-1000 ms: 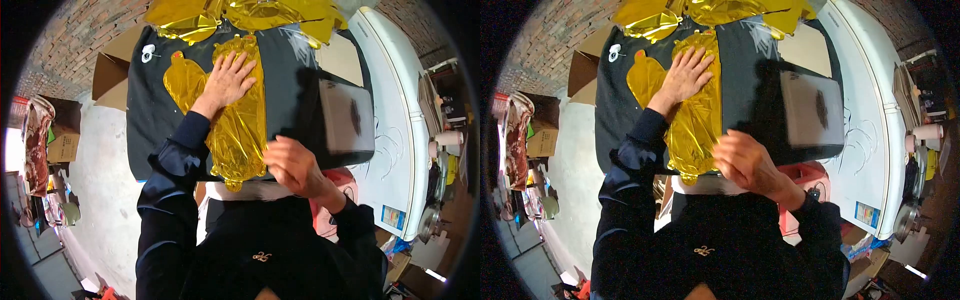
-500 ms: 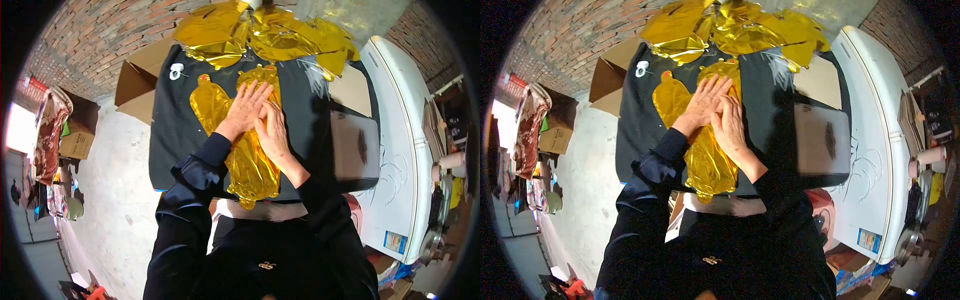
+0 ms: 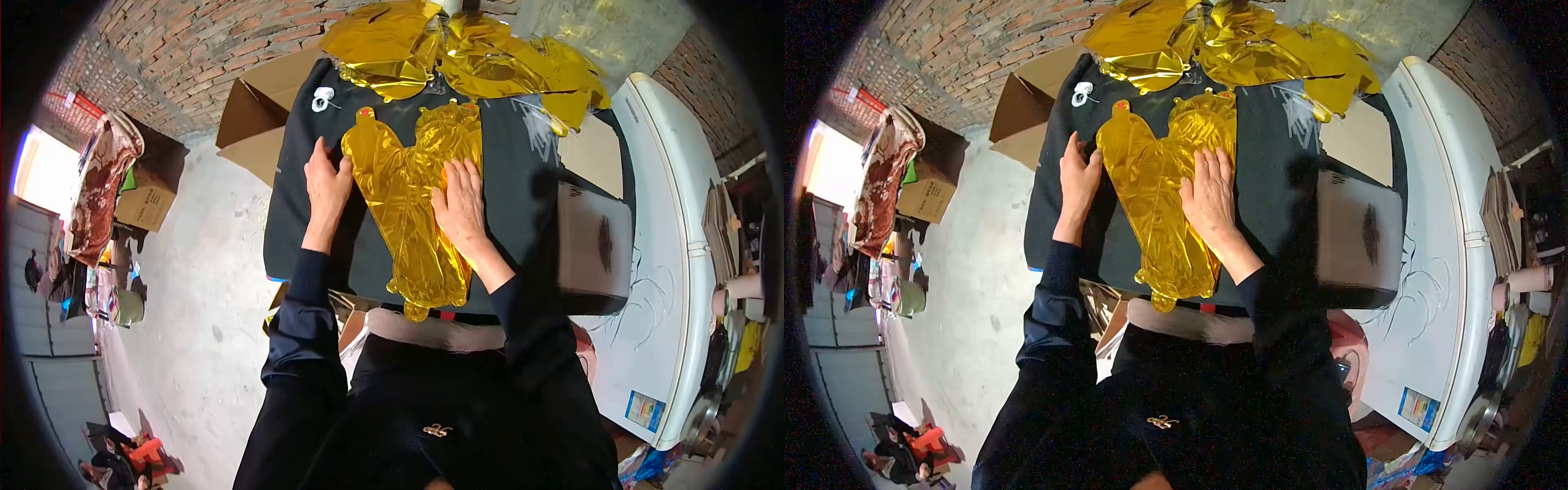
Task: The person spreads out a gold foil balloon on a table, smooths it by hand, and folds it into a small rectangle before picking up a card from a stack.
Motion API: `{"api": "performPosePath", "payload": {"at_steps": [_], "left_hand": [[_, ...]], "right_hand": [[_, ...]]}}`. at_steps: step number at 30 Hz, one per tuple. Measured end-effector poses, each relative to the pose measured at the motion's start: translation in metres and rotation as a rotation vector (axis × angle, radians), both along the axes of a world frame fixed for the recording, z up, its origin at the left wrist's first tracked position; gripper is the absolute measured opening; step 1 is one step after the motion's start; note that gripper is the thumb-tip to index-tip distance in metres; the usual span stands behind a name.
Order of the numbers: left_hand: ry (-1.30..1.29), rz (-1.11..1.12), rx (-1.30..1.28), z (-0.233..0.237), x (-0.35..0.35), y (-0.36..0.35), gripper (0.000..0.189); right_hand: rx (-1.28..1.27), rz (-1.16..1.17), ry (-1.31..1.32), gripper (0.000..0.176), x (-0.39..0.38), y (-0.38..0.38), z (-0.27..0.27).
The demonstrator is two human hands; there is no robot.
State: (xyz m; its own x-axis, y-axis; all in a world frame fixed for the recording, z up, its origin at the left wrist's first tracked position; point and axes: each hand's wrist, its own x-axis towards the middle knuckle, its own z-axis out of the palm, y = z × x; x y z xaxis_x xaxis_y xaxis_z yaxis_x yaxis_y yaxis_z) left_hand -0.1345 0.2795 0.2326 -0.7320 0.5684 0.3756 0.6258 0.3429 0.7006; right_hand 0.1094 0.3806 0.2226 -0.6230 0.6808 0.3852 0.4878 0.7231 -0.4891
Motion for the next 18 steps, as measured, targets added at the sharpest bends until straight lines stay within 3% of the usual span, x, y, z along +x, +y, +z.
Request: {"api": "performPosePath", "payload": {"at_steps": [6,10,14,16,18], "left_hand": [[-0.307,-0.057,0.023,0.001,0.039,-0.005,0.088],[-0.543,-0.014,0.237,-0.004,0.043,0.001,0.095],[-0.722,-0.11,0.157,0.006,0.054,-0.016,0.085],[-0.739,-0.189,0.221,-0.001,0.062,-0.013,0.063],[-0.62,-0.269,0.263,-0.007,0.065,-0.004,0.055]], "right_hand": [[-0.004,0.016,0.025,0.057,0.0,0.0,0.001],[0.027,0.015,0.021,0.057,-0.001,0.0,-0.001],[0.028,0.018,0.02,0.057,-0.001,0.0,-0.001],[0.039,0.005,-0.002,0.055,-0.001,-0.001,-0.001],[0.034,0.003,-0.002,0.055,-0.001,-0.001,-0.001]]}}
